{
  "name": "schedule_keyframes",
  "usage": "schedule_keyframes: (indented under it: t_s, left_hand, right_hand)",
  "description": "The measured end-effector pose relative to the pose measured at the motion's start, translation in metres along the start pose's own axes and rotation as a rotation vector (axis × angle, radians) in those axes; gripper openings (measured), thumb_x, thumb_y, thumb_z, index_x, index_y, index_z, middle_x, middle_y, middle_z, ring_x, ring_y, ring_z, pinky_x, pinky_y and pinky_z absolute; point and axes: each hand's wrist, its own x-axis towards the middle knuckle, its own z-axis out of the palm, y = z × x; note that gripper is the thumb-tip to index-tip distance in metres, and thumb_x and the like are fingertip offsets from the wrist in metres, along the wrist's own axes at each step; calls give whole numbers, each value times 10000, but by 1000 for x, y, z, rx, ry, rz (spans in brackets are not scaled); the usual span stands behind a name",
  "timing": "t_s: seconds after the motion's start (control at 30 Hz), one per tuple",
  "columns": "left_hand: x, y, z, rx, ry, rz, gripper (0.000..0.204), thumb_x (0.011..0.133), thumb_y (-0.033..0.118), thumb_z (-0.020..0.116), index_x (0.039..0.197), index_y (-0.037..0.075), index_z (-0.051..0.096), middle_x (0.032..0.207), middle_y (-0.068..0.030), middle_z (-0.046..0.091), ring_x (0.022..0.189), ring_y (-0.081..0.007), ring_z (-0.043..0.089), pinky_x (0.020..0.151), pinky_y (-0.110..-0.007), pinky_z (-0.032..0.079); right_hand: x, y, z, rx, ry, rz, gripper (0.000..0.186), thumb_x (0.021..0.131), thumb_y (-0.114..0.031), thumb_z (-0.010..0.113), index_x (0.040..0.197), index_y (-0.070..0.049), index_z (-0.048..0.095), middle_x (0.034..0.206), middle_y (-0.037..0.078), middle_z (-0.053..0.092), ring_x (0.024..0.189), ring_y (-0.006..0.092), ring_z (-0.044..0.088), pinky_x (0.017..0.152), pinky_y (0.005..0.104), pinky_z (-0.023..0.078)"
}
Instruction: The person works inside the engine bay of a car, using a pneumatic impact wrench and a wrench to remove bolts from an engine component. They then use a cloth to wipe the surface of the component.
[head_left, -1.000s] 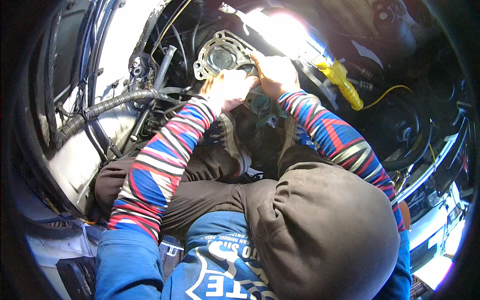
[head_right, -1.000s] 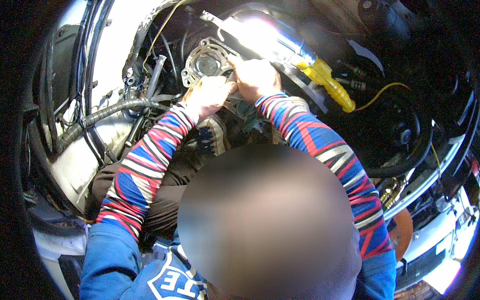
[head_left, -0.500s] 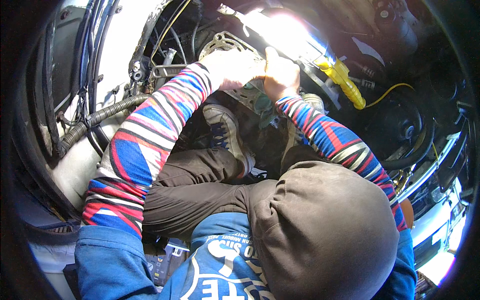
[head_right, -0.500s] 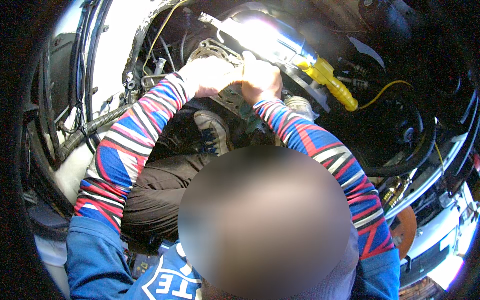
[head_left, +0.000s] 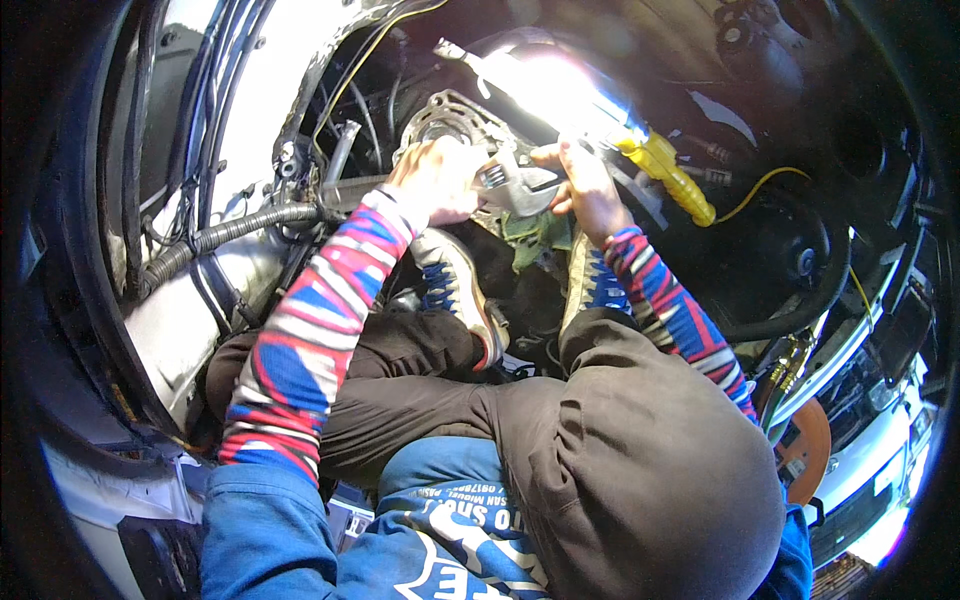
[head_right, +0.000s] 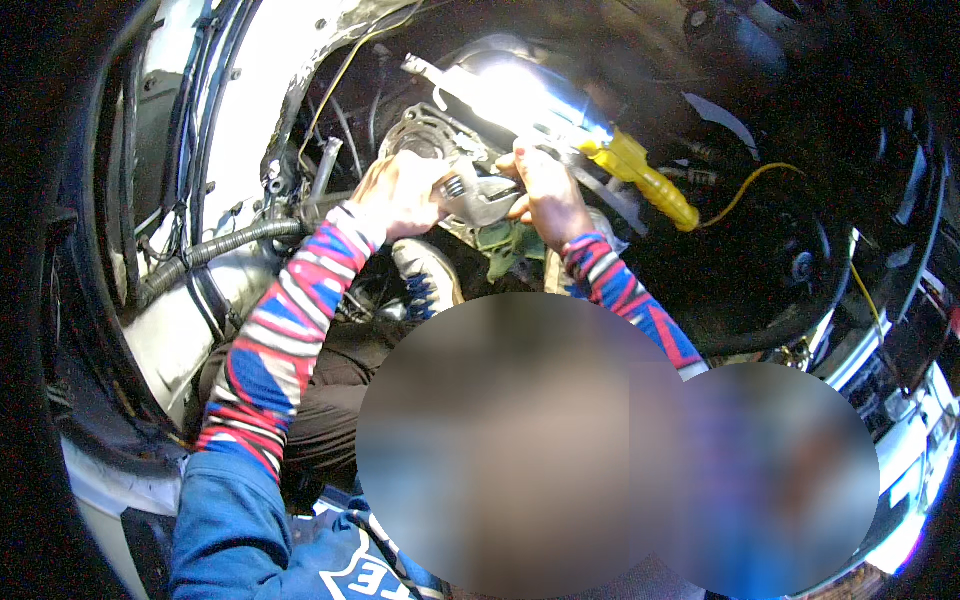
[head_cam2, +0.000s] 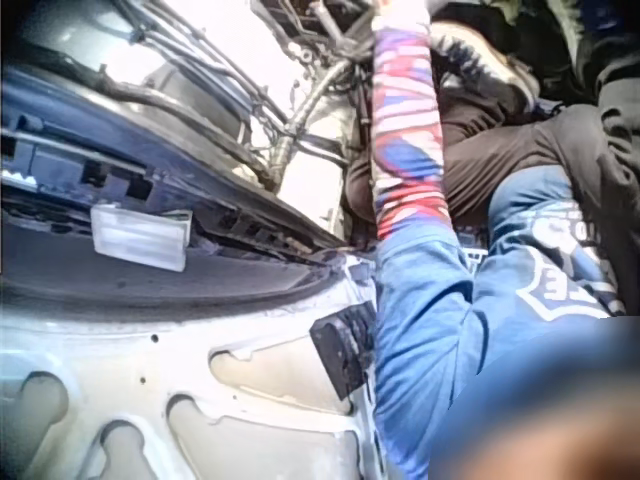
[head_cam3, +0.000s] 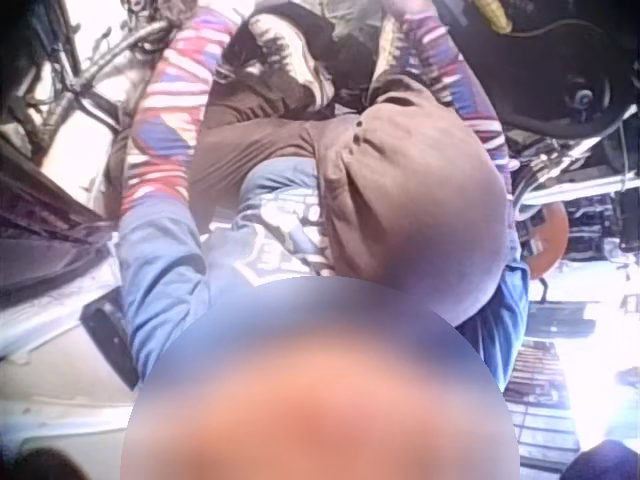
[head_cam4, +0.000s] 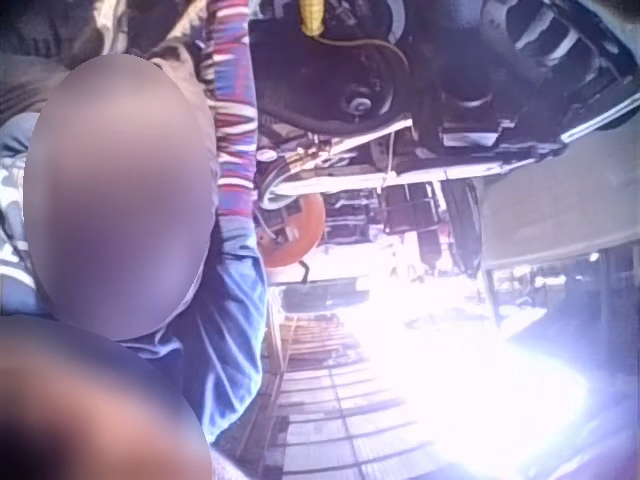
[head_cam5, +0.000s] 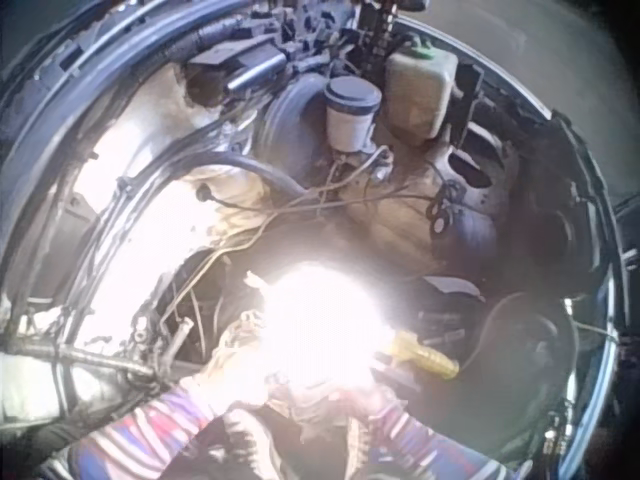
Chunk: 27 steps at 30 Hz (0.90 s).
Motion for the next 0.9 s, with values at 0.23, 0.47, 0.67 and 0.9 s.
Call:
schedule_keyframes:
  t_s: [0.23, 0.47, 0.67, 0.9]
  left_hand:
    - [-56, 35, 33, -700, 143, -203, 458, 998, 318, 603, 1306, 48, 398, 1114, -196, 633, 1068, -339, 627, 925, -438, 485]
    - [-56, 71, 57, -1401, 1, -381, 250, 1054, 342, 493, 1129, 104, 516, 713, 10, 499, 486, -70, 420, 420, -237, 356]
    - [-50, 92, 69, -1486, -80, -487, 270, 1041, 316, 494, 1249, 149, 452, 666, 18, 461, 451, -79, 398, 396, -241, 353]
    - [-41, 80, 79, -1434, -59, -493, 315, 1036, 324, 518, 1277, 122, 499, 716, 3, 532, 496, -82, 485, 424, -244, 437]
  right_hand:
    - [-46, -21, -34, 91, 42, 89, 594, 1055, -537, 360, 1186, -30, 639, 1098, 128, 696, 704, 143, 693, 654, 238, 500]
    - [-41, -22, -24, 41, 114, 86, 506, 1052, -421, 454, 1114, 46, 638, 1017, 161, 685, 725, 190, 680, 652, 293, 556]
    - [-22, -19, -16, -133, 30, -23, 483, 1061, -434, 419, 1157, -20, 650, 1068, 119, 691, 747, 155, 686, 675, 271, 511]
    - [10, -16, -6, -764, -52, -565, 304, 1034, -203, 478, 1117, 37, 645, 1022, 183, 691, 867, 287, 672, 812, 383, 528]
